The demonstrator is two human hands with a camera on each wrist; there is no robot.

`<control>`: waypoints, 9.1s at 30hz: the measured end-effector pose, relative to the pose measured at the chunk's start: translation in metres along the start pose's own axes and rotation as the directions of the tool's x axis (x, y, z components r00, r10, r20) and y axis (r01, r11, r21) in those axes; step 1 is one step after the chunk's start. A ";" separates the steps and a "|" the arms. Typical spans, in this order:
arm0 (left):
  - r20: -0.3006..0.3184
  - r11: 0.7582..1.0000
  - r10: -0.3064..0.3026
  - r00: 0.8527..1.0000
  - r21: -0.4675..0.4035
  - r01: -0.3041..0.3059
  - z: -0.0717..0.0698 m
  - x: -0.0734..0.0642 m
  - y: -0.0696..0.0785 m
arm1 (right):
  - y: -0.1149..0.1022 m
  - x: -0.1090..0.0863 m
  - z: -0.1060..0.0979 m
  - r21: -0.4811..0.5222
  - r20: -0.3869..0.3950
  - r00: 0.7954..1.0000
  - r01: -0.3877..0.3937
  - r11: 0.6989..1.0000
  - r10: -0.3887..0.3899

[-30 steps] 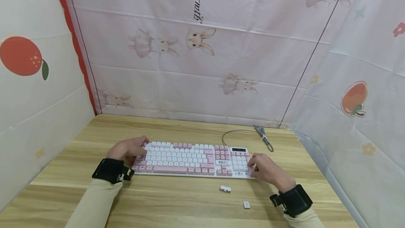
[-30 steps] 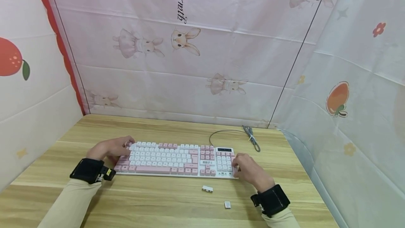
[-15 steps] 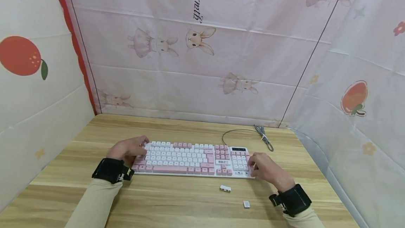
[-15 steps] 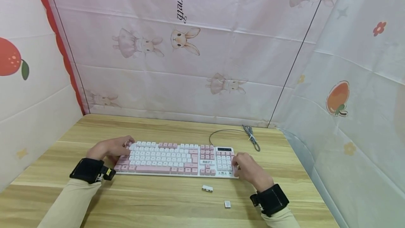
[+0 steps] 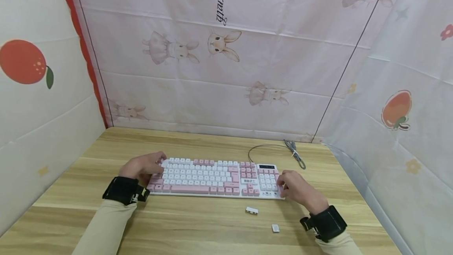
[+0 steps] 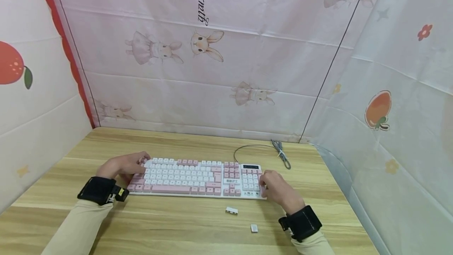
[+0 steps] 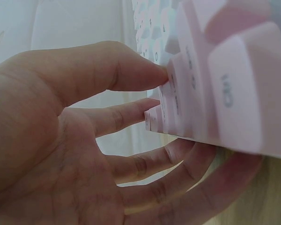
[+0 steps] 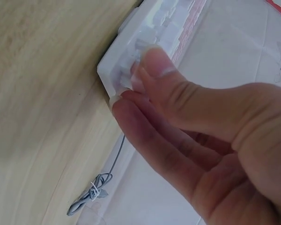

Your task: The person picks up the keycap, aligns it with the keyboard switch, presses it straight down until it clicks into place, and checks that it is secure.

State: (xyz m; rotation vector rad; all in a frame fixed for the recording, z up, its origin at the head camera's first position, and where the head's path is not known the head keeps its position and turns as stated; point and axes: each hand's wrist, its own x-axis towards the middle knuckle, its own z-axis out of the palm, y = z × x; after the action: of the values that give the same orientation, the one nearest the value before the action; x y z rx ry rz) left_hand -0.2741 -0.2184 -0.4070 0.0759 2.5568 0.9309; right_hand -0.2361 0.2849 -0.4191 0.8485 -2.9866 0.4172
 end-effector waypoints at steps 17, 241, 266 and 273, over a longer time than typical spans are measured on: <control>0.012 0.999 -0.024 1.000 -0.036 0.025 -0.001 0.000 0.000 | 0.001 0.004 0.000 0.028 0.015 0.998 -0.054 0.998 0.054; 0.019 0.999 0.012 1.000 0.049 -0.013 -0.003 0.000 0.002 | -0.039 -0.009 0.005 0.120 0.210 0.974 0.054 0.991 -0.078; 0.010 0.999 0.012 1.000 0.052 -0.013 -0.002 0.001 0.001 | -0.035 -0.005 0.003 0.123 0.158 0.973 0.150 0.981 -0.168; 0.010 0.999 0.013 1.000 0.045 -0.013 -0.002 0.001 0.001 | -0.034 -0.004 0.002 0.142 0.166 0.973 0.140 0.980 -0.163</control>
State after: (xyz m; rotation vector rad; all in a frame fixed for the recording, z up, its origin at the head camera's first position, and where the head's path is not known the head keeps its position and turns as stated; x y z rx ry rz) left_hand -0.2760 -0.2190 -0.4052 0.1104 2.5717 0.8753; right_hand -0.2148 0.2585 -0.4132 1.1764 -3.0497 0.5644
